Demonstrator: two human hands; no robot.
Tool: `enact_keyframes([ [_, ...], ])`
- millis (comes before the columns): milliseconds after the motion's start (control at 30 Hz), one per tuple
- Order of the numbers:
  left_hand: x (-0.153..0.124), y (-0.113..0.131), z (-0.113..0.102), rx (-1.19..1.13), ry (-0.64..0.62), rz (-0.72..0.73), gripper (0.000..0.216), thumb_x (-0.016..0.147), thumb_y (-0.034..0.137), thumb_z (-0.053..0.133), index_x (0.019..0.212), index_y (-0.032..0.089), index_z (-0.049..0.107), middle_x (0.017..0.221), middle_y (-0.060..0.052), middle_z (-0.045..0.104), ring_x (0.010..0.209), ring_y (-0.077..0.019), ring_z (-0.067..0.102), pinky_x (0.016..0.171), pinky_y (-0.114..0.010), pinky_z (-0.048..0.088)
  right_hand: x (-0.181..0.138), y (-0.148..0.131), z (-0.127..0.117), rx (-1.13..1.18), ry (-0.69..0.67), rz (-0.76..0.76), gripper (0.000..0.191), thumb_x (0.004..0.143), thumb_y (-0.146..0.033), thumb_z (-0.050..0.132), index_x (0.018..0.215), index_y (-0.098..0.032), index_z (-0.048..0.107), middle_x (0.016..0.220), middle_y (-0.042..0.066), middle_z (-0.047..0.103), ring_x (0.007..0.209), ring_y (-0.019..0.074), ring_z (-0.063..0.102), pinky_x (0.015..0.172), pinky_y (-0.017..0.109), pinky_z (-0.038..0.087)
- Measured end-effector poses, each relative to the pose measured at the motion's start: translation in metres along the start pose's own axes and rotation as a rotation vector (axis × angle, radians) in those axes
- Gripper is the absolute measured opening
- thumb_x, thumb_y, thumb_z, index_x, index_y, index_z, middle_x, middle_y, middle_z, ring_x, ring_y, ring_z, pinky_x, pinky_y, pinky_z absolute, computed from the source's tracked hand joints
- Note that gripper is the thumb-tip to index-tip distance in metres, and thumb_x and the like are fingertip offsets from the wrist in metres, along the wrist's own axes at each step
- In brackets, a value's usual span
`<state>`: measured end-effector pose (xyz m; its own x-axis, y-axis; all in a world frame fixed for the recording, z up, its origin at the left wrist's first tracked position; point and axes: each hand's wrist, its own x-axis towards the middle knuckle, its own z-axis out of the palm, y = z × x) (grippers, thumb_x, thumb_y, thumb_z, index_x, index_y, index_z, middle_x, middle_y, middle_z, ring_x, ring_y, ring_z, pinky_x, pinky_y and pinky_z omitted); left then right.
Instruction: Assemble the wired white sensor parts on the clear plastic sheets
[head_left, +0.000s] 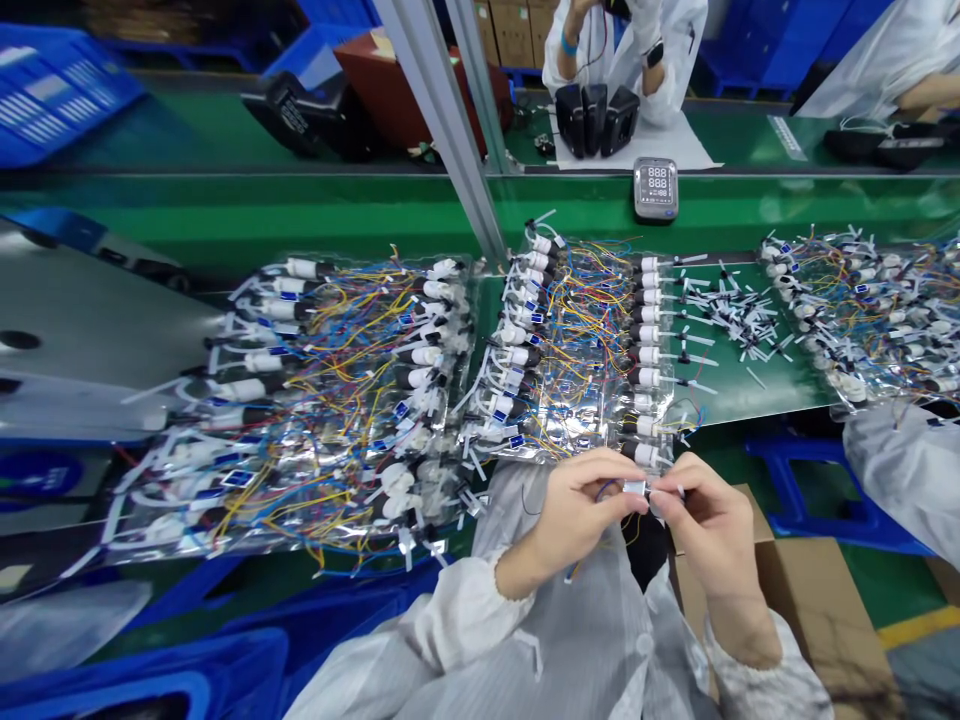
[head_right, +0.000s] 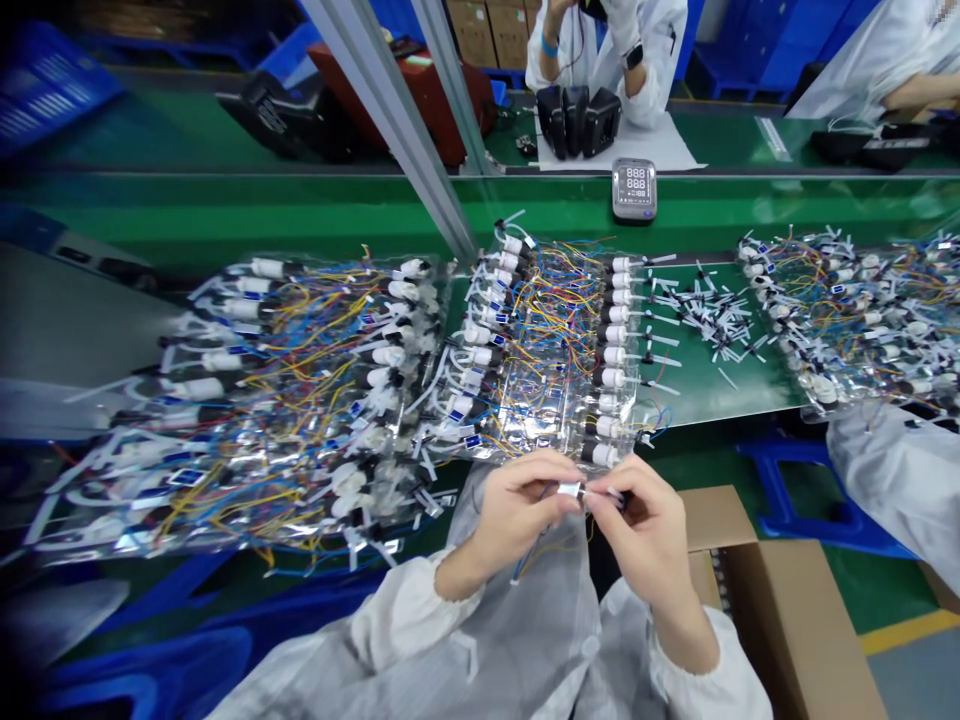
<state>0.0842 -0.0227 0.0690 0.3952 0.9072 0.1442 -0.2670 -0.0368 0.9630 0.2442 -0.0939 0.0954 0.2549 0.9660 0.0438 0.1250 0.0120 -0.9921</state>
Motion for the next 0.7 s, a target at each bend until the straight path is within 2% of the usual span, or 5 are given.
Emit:
enact_keyframes([
  [167,-0.001,0.000,-0.001,0.061,0.024,0.002,0.019,0.078,0.035,0.089,0.090,0.021,0.083,0.088,-0.010,0.080,0.078,-0.0212,0.074,0.067,-0.032,0.061,0.001,0.000,0.001,0.014,0.014,-0.002,0.005,0.093,-0.023,0.072,0.088,-0.023,0.074,0.078,0.001,0.060,0.072,0.0153,0.056,0.062,0.028,0.042],
  [333,0.005,0.001,-0.003,0.153,0.009,0.176,0.011,0.082,0.027,0.086,0.090,0.021,0.082,0.084,-0.008,0.081,0.074,-0.0185,0.075,0.067,-0.029,0.061,0.002,0.002,0.006,0.057,0.009,0.024,0.009,0.094,-0.025,0.071,0.086,-0.023,0.072,0.078,0.000,0.060,0.071,0.0147,0.056,0.063,0.028,0.043],
  [500,0.009,0.006,-0.013,0.320,-0.081,0.340,0.015,0.085,0.017,0.082,0.100,0.021,0.081,0.089,-0.007,0.082,0.078,-0.0177,0.077,0.070,-0.028,0.063,0.001,0.006,0.005,0.000,0.003,0.019,0.009,0.096,-0.024,0.069,0.087,-0.023,0.071,0.079,0.000,0.060,0.073,0.0150,0.057,0.063,0.028,0.043],
  [700,0.014,0.007,-0.026,0.393,-0.241,0.359,0.016,0.089,0.016,0.077,0.104,0.020,0.080,0.094,-0.010,0.081,0.082,-0.0175,0.078,0.073,-0.026,0.064,0.005,0.009,0.002,-0.085,-0.078,0.002,0.010,0.095,-0.024,0.069,0.085,-0.023,0.073,0.079,0.002,0.063,0.073,0.0161,0.059,0.064,0.029,0.045],
])
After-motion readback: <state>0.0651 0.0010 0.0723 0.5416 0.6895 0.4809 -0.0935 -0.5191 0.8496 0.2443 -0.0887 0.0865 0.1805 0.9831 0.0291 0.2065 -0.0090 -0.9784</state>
